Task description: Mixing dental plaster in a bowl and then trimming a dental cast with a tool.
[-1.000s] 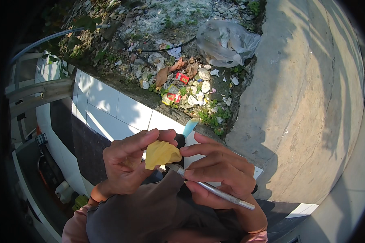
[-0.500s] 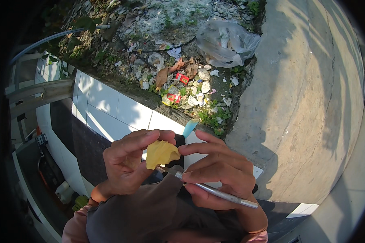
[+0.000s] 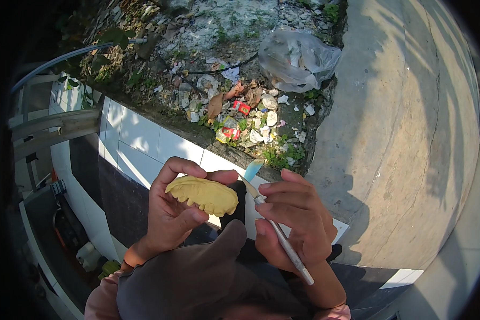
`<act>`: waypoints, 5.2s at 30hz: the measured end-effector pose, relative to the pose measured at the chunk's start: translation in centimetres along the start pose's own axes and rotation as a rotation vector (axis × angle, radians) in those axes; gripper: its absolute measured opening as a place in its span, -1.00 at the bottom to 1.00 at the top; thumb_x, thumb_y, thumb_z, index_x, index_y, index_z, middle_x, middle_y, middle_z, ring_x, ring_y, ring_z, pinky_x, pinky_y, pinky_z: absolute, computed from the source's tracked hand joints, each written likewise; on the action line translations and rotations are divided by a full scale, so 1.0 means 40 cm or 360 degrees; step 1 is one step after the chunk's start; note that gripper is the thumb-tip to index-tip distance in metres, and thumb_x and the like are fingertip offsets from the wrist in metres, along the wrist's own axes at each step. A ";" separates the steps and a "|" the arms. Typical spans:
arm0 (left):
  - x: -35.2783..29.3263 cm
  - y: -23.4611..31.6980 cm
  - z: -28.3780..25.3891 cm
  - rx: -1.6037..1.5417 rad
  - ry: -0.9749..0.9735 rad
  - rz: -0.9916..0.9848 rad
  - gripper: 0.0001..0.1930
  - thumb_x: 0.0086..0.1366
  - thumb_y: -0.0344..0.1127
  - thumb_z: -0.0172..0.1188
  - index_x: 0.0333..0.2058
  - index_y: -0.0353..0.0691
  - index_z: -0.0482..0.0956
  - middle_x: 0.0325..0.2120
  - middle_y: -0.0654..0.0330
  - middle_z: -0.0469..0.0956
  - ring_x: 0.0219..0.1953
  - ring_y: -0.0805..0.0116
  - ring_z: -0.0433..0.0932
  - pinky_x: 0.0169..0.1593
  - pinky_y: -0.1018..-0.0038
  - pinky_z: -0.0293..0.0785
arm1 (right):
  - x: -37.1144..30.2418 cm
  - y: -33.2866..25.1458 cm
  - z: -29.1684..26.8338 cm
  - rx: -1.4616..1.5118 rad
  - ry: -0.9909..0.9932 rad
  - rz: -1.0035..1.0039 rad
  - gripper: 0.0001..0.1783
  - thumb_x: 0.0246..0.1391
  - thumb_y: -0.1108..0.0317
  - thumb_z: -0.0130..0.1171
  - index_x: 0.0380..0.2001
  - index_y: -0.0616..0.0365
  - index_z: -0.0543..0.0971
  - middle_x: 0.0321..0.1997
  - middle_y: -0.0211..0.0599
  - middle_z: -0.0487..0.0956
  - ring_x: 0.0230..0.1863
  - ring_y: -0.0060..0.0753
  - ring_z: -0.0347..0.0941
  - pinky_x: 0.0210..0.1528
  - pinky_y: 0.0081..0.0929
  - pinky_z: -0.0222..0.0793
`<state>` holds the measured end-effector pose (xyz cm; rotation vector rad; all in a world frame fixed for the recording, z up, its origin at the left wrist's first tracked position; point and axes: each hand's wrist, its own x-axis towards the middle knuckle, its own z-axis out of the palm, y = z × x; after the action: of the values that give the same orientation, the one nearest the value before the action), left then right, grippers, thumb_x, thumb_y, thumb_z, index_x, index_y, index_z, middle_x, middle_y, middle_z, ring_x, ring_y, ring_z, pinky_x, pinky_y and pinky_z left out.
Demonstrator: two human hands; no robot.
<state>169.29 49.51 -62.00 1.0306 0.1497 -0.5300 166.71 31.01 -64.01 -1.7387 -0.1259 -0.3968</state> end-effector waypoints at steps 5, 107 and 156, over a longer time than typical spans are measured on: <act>0.006 -0.016 -0.022 -0.0100 -0.0114 -0.0084 -0.55 0.13 -0.46 0.26 -0.08 -0.28 0.22 0.02 -0.31 0.37 0.08 0.12 0.44 0.11 0.33 0.41 | -0.013 0.017 -0.003 -0.0225 -0.0174 -0.0199 -0.87 -0.05 0.46 0.21 -0.37 0.18 0.51 -0.48 -0.23 0.57 -0.30 -0.20 0.58 -0.04 -0.13 0.45; -0.001 0.008 -0.013 0.0578 -0.0114 0.0590 -0.49 -0.07 -0.72 0.31 -0.06 -0.42 0.51 -0.08 -0.04 0.43 -0.04 0.26 0.50 0.00 0.46 0.49 | 0.011 -0.075 0.007 0.0013 -0.0281 0.0035 -0.79 -0.25 0.51 0.34 -0.47 0.07 0.54 -0.51 -0.39 0.57 -0.07 0.00 0.55 0.18 0.05 0.27; 0.008 0.017 -0.016 0.1031 -0.0124 0.0748 -0.51 -0.15 -0.48 0.47 -0.16 -0.34 0.57 -0.23 0.04 0.49 -0.22 0.38 0.53 -0.18 0.55 0.52 | -0.002 -0.055 -0.025 -0.0170 0.0101 -0.0106 -0.77 0.11 0.49 0.08 -0.14 0.06 0.50 -0.29 -0.33 0.30 -0.51 -0.58 0.36 -0.25 -0.41 0.44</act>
<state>169.97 50.22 -61.94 1.6137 -0.3528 -0.1804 165.76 30.51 -61.84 -1.8281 -0.1190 -0.5153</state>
